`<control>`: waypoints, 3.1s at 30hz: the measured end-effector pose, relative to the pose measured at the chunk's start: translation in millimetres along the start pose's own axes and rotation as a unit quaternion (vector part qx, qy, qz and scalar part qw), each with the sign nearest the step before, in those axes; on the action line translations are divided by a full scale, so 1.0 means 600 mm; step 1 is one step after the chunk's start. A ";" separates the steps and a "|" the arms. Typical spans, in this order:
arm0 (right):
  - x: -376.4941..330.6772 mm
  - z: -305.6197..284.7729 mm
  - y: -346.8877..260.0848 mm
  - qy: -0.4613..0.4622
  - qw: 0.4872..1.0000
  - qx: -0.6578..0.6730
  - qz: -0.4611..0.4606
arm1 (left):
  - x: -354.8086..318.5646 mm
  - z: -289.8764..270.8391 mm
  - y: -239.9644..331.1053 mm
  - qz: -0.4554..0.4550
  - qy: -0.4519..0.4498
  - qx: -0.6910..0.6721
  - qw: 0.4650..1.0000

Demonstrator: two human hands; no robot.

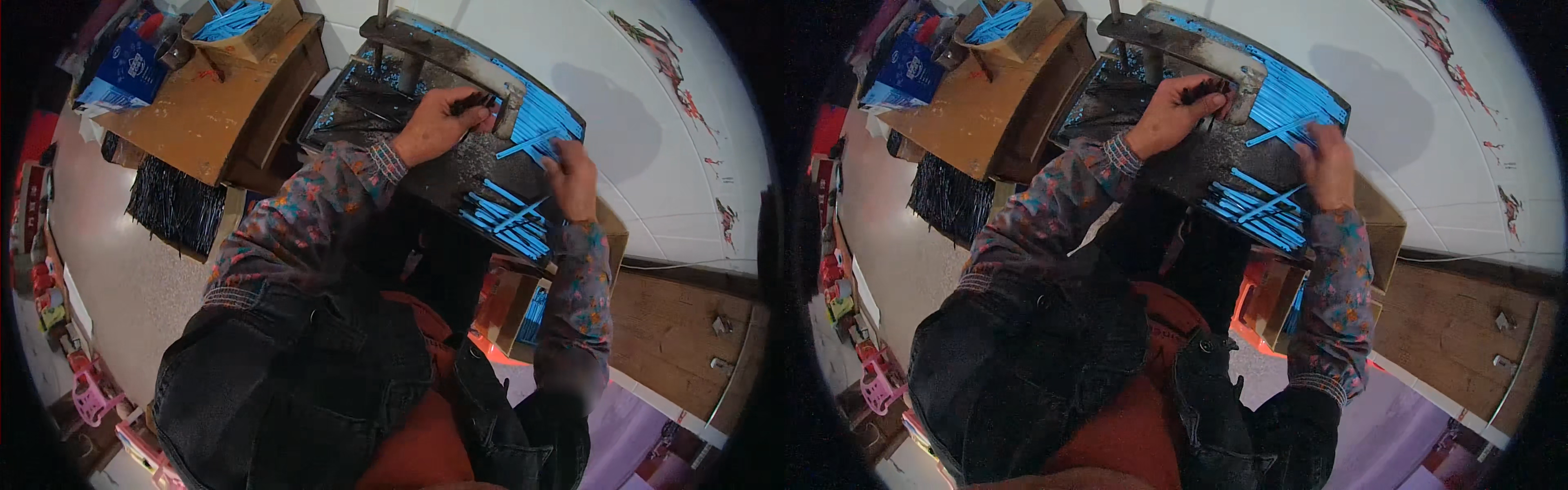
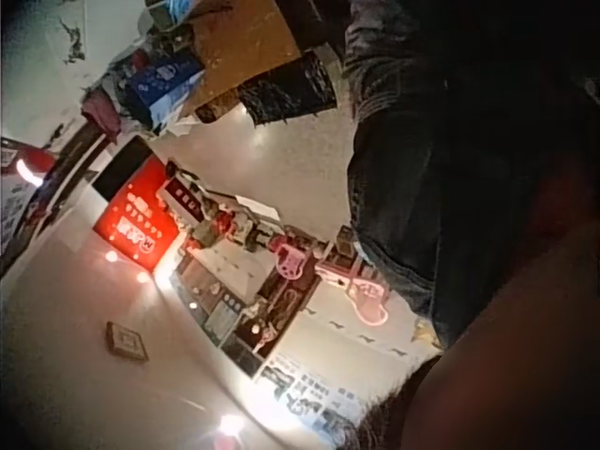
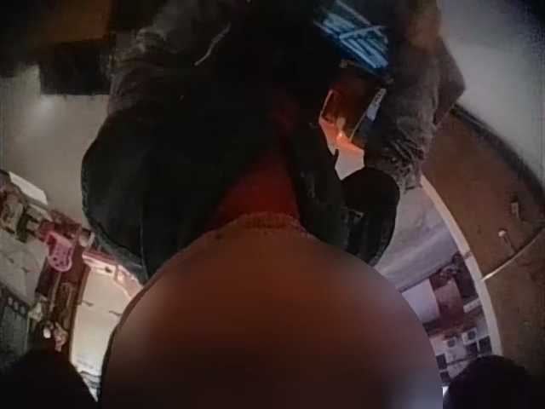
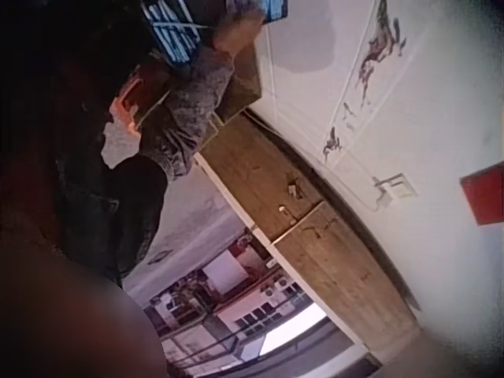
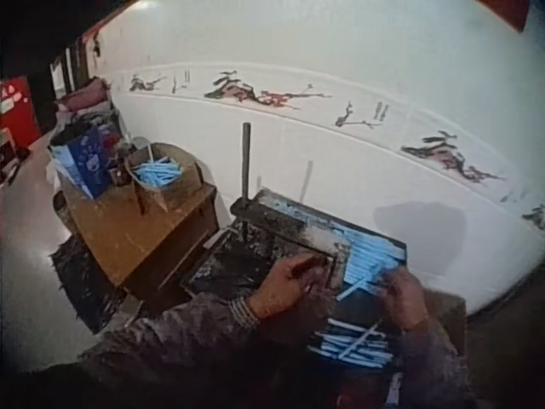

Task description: Manually assembling blue plastic tubes using a production machine on a factory floor.

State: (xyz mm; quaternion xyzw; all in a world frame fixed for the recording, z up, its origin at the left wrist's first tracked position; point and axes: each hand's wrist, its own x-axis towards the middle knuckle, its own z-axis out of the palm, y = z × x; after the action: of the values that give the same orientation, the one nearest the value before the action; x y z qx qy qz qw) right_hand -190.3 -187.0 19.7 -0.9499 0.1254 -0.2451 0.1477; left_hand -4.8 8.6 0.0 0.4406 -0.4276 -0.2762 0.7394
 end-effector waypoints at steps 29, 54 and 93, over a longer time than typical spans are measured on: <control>0.079 0.028 -0.092 -0.138 0.824 0.509 0.210 | 0.018 0.000 -0.004 0.001 0.028 0.005 1.000; 0.028 -0.035 -0.087 -0.162 0.940 0.298 0.030 | 0.007 0.010 0.014 -0.022 0.069 -0.003 0.997; 0.062 0.020 -0.113 -0.024 0.955 0.285 0.077 | 0.018 0.003 0.008 -0.022 -0.007 0.077 0.997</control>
State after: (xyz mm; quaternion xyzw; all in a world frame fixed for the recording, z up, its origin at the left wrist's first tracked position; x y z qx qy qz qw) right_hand -141.4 -133.1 48.5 -0.8617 0.1200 -0.2351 0.4334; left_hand -1.0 1.7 8.5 0.5037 -0.4428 -0.2613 0.6942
